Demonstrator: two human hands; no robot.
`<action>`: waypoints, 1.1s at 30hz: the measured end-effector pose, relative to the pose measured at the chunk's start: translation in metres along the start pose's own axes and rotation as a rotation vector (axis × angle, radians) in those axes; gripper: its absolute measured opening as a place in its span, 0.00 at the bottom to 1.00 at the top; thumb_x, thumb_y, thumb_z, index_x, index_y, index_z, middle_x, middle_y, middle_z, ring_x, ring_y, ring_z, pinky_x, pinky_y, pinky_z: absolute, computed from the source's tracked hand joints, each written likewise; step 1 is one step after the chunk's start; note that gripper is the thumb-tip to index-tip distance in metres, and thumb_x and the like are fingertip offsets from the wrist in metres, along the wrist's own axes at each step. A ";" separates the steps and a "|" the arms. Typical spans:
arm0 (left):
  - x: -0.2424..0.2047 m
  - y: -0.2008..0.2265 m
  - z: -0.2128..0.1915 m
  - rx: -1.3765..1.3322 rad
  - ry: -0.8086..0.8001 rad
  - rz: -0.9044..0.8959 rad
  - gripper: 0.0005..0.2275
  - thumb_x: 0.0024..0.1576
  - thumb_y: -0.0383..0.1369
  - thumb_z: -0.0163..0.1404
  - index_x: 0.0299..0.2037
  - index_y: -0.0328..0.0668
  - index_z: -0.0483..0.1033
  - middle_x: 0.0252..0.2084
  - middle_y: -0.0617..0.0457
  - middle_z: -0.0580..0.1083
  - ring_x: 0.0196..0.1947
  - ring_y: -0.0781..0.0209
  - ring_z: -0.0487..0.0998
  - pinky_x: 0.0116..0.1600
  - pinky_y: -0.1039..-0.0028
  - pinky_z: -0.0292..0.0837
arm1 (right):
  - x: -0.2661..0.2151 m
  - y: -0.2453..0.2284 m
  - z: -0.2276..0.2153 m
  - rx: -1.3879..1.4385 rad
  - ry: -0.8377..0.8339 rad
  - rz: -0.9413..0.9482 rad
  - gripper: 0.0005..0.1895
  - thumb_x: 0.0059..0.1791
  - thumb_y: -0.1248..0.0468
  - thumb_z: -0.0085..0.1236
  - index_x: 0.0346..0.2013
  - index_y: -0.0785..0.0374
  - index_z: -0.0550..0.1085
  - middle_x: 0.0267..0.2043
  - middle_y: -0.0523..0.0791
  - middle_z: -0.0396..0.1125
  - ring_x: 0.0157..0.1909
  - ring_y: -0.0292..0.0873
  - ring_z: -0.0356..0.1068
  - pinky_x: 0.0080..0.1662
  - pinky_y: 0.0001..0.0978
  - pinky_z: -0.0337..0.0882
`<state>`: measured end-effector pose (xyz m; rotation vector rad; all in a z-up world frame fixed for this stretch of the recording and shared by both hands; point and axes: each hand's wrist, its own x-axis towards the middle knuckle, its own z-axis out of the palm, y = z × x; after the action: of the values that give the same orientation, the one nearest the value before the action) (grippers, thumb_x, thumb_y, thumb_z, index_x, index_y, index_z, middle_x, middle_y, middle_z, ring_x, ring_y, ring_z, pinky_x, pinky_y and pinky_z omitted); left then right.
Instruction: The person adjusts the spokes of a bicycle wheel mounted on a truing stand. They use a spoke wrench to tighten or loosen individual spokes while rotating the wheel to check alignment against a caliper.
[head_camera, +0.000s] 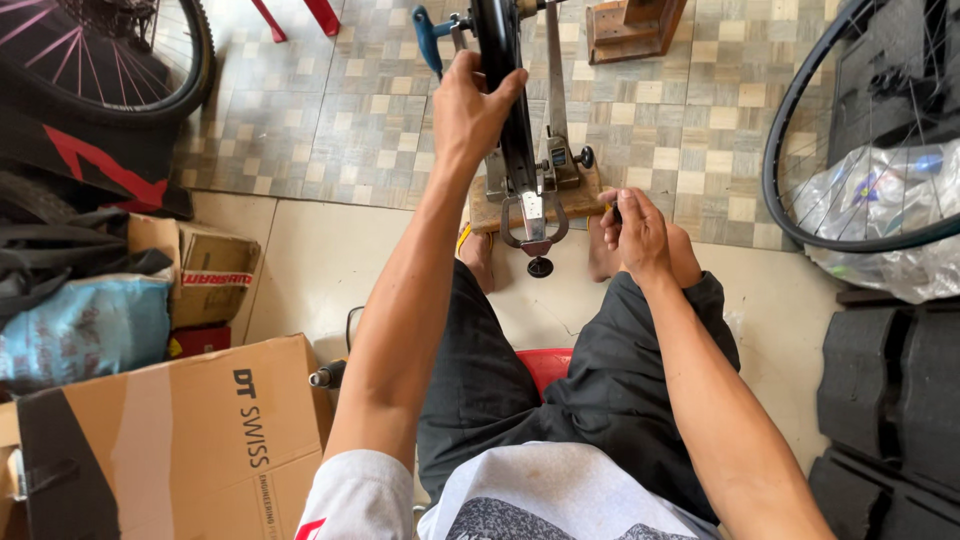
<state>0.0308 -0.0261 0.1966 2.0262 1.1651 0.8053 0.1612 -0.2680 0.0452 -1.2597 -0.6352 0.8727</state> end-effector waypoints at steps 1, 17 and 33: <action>-0.001 -0.001 0.001 -0.012 0.010 0.031 0.22 0.53 0.44 0.62 0.47 0.32 0.74 0.36 0.46 0.81 0.31 0.61 0.84 0.38 0.69 0.84 | -0.001 0.001 0.000 -0.006 -0.014 0.002 0.21 0.62 0.51 0.40 0.45 0.65 0.73 0.27 0.40 0.64 0.25 0.31 0.61 0.28 0.22 0.63; -0.019 0.003 0.002 0.038 0.009 -0.031 0.25 0.51 0.46 0.64 0.47 0.31 0.74 0.36 0.43 0.79 0.33 0.56 0.81 0.36 0.66 0.79 | -0.004 -0.001 0.012 -0.483 -0.040 -0.020 0.18 0.56 0.52 0.53 0.35 0.66 0.74 0.28 0.41 0.70 0.25 0.30 0.65 0.31 0.23 0.66; -0.045 0.004 -0.005 0.021 -0.033 -0.015 0.22 0.50 0.43 0.62 0.46 0.31 0.75 0.36 0.39 0.81 0.36 0.47 0.84 0.42 0.60 0.77 | 0.010 -0.018 0.029 -0.578 -0.093 0.080 0.25 0.52 0.58 0.48 0.65 0.59 0.69 0.47 0.46 0.76 0.25 0.33 0.70 0.33 0.26 0.73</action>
<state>0.0107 -0.0663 0.1943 2.0379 1.1739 0.7528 0.1467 -0.2448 0.0689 -1.7774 -0.9593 0.8451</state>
